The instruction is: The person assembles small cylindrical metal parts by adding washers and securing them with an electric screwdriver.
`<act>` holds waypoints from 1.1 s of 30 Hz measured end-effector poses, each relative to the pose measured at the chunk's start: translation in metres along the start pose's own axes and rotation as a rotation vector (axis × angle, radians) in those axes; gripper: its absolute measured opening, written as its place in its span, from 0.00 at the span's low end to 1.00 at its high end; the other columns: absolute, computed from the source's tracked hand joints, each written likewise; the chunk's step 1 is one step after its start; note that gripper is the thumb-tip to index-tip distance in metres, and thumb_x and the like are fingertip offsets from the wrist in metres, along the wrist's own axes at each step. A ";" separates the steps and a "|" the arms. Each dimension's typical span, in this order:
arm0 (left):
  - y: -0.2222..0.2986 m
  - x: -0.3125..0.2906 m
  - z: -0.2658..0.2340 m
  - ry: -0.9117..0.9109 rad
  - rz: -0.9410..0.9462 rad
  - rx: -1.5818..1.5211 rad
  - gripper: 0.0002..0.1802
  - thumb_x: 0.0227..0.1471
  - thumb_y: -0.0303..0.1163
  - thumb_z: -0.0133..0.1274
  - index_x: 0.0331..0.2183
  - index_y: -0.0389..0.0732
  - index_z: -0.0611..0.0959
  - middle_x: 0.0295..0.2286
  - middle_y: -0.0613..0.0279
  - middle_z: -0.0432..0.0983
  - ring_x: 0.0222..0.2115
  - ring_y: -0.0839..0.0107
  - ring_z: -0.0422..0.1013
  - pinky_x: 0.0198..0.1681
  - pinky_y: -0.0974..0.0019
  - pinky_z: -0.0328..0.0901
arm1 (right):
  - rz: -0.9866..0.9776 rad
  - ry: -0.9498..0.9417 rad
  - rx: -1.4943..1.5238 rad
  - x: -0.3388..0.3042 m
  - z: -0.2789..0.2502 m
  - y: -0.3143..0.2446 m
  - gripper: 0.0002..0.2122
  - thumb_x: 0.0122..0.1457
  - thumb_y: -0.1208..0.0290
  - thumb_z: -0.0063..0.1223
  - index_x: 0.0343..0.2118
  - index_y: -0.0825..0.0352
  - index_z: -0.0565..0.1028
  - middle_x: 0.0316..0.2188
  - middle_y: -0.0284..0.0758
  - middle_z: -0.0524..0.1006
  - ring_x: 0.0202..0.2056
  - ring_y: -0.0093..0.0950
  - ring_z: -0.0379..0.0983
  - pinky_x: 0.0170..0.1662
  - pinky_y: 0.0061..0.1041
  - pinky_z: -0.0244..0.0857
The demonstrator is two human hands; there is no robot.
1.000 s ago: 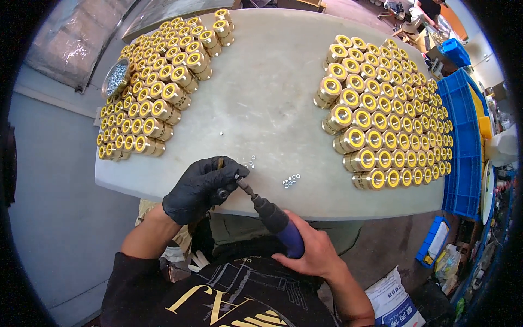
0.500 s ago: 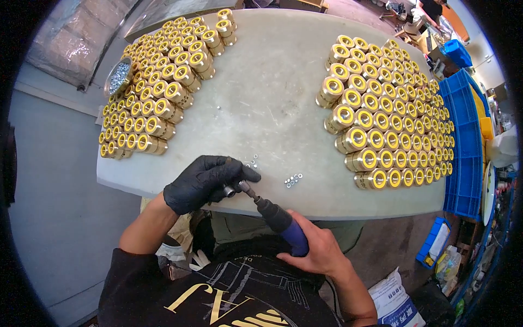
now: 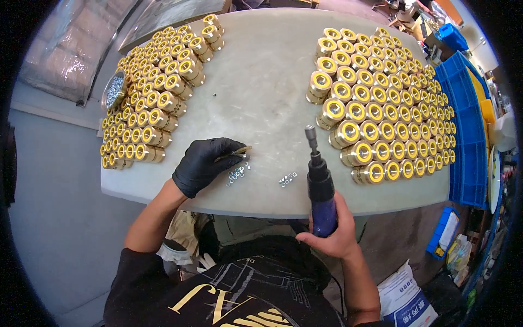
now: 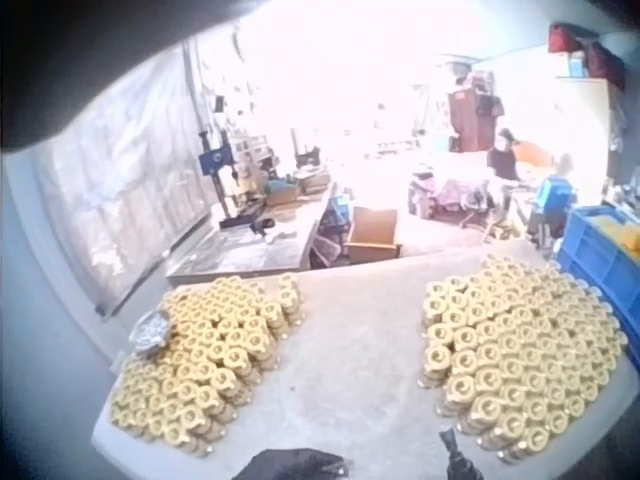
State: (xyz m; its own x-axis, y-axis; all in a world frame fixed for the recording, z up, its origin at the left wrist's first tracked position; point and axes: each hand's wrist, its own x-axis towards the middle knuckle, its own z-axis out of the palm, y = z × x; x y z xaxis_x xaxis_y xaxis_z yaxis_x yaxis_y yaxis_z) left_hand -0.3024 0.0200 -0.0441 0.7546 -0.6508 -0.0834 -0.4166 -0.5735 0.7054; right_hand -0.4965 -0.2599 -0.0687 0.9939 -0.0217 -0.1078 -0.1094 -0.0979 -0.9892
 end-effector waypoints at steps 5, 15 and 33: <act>0.004 0.010 0.003 0.051 0.148 0.115 0.13 0.50 0.29 0.62 0.40 0.43 0.84 0.33 0.59 0.78 0.31 0.63 0.77 0.34 0.64 0.70 | 0.001 0.038 0.019 0.008 -0.005 0.001 0.42 0.39 0.68 0.78 0.57 0.71 0.62 0.27 0.28 0.72 0.25 0.17 0.68 0.30 0.19 0.64; 0.004 0.056 -0.043 0.291 0.171 0.304 0.08 0.54 0.31 0.58 0.38 0.41 0.80 0.31 0.56 0.74 0.30 0.57 0.74 0.33 0.60 0.69 | 0.036 0.019 0.168 0.024 -0.003 -0.001 0.41 0.38 0.65 0.80 0.52 0.70 0.63 0.27 0.27 0.71 0.26 0.16 0.67 0.30 0.19 0.64; -0.101 0.207 -0.177 0.398 -0.056 0.340 0.19 0.51 0.44 0.61 0.40 0.40 0.83 0.36 0.48 0.80 0.36 0.54 0.77 0.42 0.57 0.69 | 0.017 -0.044 0.158 0.027 -0.011 0.006 0.43 0.37 0.65 0.80 0.55 0.73 0.63 0.25 0.29 0.73 0.24 0.17 0.70 0.29 0.20 0.67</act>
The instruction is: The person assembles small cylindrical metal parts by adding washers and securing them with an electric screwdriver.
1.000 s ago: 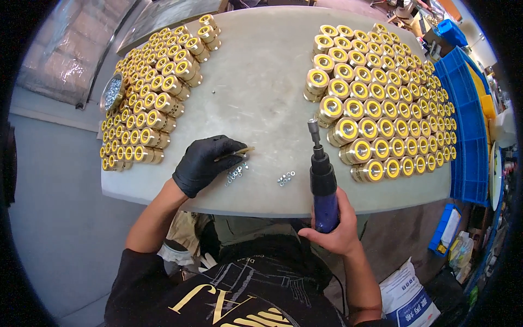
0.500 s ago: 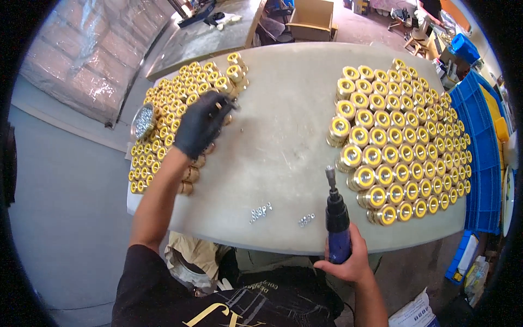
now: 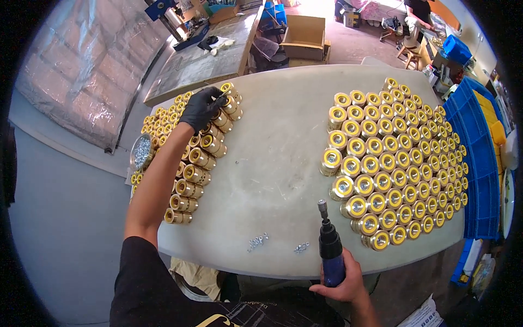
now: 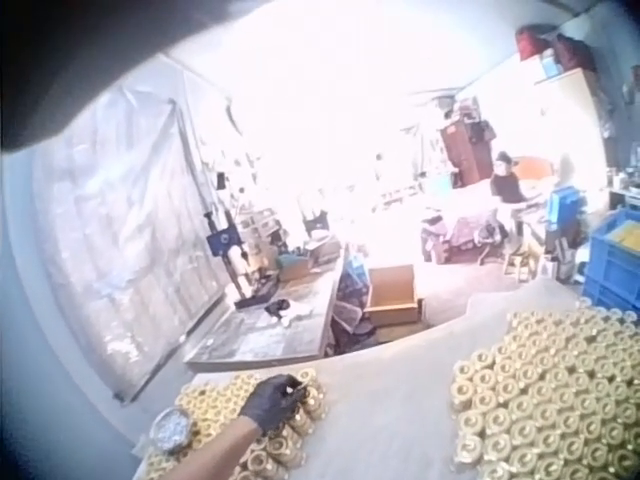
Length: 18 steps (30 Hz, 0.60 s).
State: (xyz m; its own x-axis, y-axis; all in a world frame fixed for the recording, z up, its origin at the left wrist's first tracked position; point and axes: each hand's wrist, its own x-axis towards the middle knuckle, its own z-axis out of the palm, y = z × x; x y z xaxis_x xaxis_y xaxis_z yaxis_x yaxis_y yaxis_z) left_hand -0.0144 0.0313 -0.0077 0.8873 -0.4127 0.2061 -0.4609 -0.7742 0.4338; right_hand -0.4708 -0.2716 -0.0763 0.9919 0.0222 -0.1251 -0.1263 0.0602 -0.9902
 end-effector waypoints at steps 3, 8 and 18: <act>0.010 0.002 0.001 0.052 0.110 0.178 0.29 0.44 0.50 0.65 0.44 0.42 0.81 0.37 0.48 0.80 0.39 0.52 0.76 0.45 0.53 0.69 | 0.005 0.003 -0.003 0.000 0.001 -0.003 0.44 0.37 0.65 0.80 0.55 0.73 0.63 0.25 0.29 0.73 0.25 0.17 0.70 0.29 0.20 0.67; 0.033 0.005 0.004 -0.026 0.153 0.295 0.32 0.40 0.51 0.69 0.43 0.41 0.81 0.36 0.48 0.79 0.37 0.51 0.76 0.42 0.55 0.69 | 0.001 -0.011 -0.078 0.003 -0.001 -0.016 0.44 0.38 0.66 0.80 0.57 0.73 0.62 0.26 0.29 0.72 0.24 0.17 0.70 0.29 0.20 0.67; 0.101 -0.028 0.032 -0.266 0.330 0.285 0.28 0.44 0.51 0.65 0.38 0.39 0.78 0.35 0.48 0.75 0.36 0.48 0.75 0.39 0.53 0.69 | 0.032 0.008 -0.010 -0.002 -0.003 -0.012 0.43 0.39 0.66 0.79 0.58 0.71 0.63 0.27 0.29 0.74 0.27 0.18 0.71 0.32 0.21 0.68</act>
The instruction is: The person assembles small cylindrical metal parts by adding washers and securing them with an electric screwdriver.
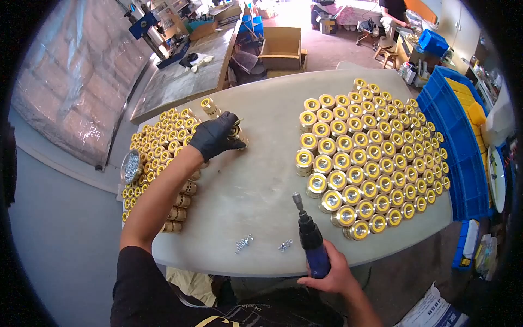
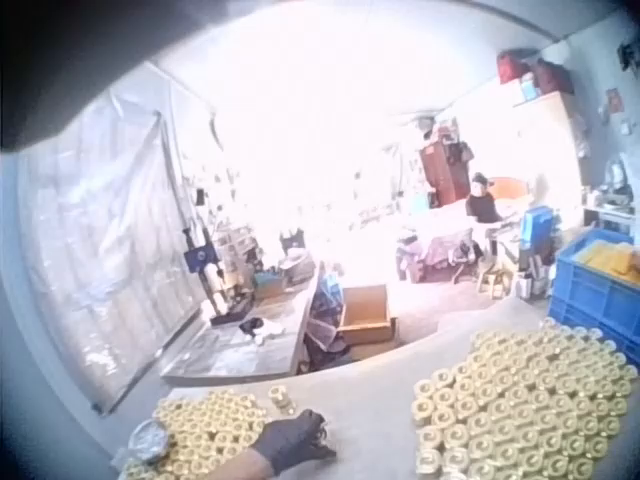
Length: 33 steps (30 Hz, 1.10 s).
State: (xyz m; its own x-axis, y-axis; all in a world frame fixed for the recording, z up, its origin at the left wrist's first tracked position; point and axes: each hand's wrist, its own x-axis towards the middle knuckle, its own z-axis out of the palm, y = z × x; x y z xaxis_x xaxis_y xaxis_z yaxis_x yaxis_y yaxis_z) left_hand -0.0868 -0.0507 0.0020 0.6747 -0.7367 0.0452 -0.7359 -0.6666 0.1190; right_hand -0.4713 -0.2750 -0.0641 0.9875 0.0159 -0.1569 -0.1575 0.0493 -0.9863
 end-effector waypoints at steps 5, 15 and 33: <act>-0.020 -0.005 -0.001 -0.010 0.130 -0.107 0.27 0.43 0.46 0.67 0.37 0.37 0.76 0.37 0.46 0.74 0.38 0.48 0.73 0.41 0.54 0.68 | -0.081 -0.001 -0.078 -0.004 0.006 0.011 0.44 0.39 0.65 0.79 0.58 0.70 0.63 0.27 0.29 0.74 0.27 0.17 0.71 0.32 0.22 0.68; 0.097 -0.115 -0.068 -0.142 -0.248 -1.143 0.25 0.48 0.29 0.67 0.46 0.34 0.75 0.31 0.59 0.77 0.24 0.75 0.73 0.24 0.71 0.71 | -0.222 -0.013 -0.507 -0.044 0.012 -0.019 0.42 0.43 0.62 0.73 0.60 0.70 0.63 0.48 0.47 0.75 0.44 0.43 0.77 0.45 0.33 0.73; 0.139 -0.181 -0.071 -0.283 -0.326 -1.338 0.30 0.38 0.29 0.73 0.43 0.37 0.76 0.37 0.61 0.76 0.28 0.76 0.73 0.27 0.72 0.70 | -0.423 -0.054 -0.644 -0.051 0.024 -0.023 0.41 0.43 0.66 0.70 0.62 0.67 0.62 0.38 0.41 0.78 0.33 0.40 0.78 0.33 0.33 0.73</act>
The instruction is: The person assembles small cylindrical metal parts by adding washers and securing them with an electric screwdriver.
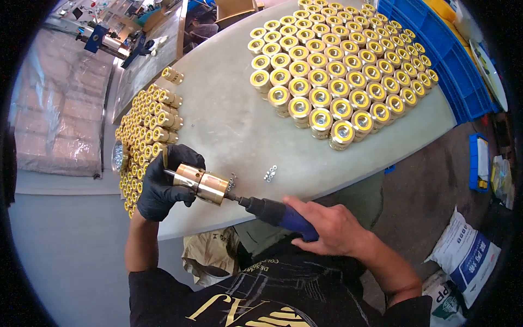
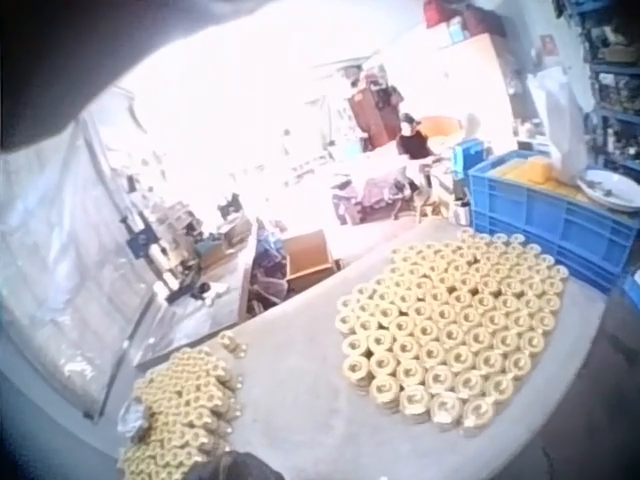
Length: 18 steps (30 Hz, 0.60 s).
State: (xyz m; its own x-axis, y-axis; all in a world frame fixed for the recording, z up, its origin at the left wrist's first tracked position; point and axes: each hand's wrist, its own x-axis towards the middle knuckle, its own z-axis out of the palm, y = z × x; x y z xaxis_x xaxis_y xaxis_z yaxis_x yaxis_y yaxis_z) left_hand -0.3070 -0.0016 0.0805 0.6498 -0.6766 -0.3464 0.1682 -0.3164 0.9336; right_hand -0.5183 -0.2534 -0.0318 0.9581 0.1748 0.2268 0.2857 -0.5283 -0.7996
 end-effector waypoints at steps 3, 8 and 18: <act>-0.008 0.003 -0.006 -0.007 0.063 0.069 0.33 0.34 0.30 0.75 0.43 0.40 0.76 0.42 0.64 0.76 0.41 0.76 0.71 0.38 0.70 0.71 | -0.007 -0.013 0.041 0.002 0.001 0.002 0.42 0.43 0.66 0.71 0.62 0.67 0.62 0.38 0.42 0.78 0.34 0.41 0.78 0.34 0.34 0.74; -0.009 0.007 -0.007 -0.022 0.113 0.108 0.31 0.35 0.30 0.75 0.42 0.40 0.77 0.42 0.64 0.76 0.43 0.74 0.71 0.46 0.68 0.70 | 0.060 -0.088 0.058 0.002 -0.002 0.002 0.41 0.43 0.66 0.71 0.61 0.68 0.63 0.42 0.44 0.78 0.36 0.42 0.79 0.36 0.34 0.75; -0.006 0.013 -0.012 -0.130 0.258 0.325 0.31 0.34 0.31 0.75 0.41 0.38 0.78 0.38 0.60 0.77 0.42 0.69 0.73 0.47 0.65 0.69 | 0.084 -0.181 0.315 0.000 -0.001 0.004 0.40 0.45 0.65 0.72 0.61 0.70 0.62 0.50 0.47 0.75 0.44 0.43 0.77 0.47 0.35 0.73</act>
State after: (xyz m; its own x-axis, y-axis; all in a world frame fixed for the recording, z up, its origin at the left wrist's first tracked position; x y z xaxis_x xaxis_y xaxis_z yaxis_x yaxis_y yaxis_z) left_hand -0.2905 -0.0001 0.0710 0.5378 -0.8324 -0.1337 -0.2430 -0.3049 0.9209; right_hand -0.5167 -0.2566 -0.0344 0.9510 0.3003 0.0736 0.1587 -0.2701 -0.9497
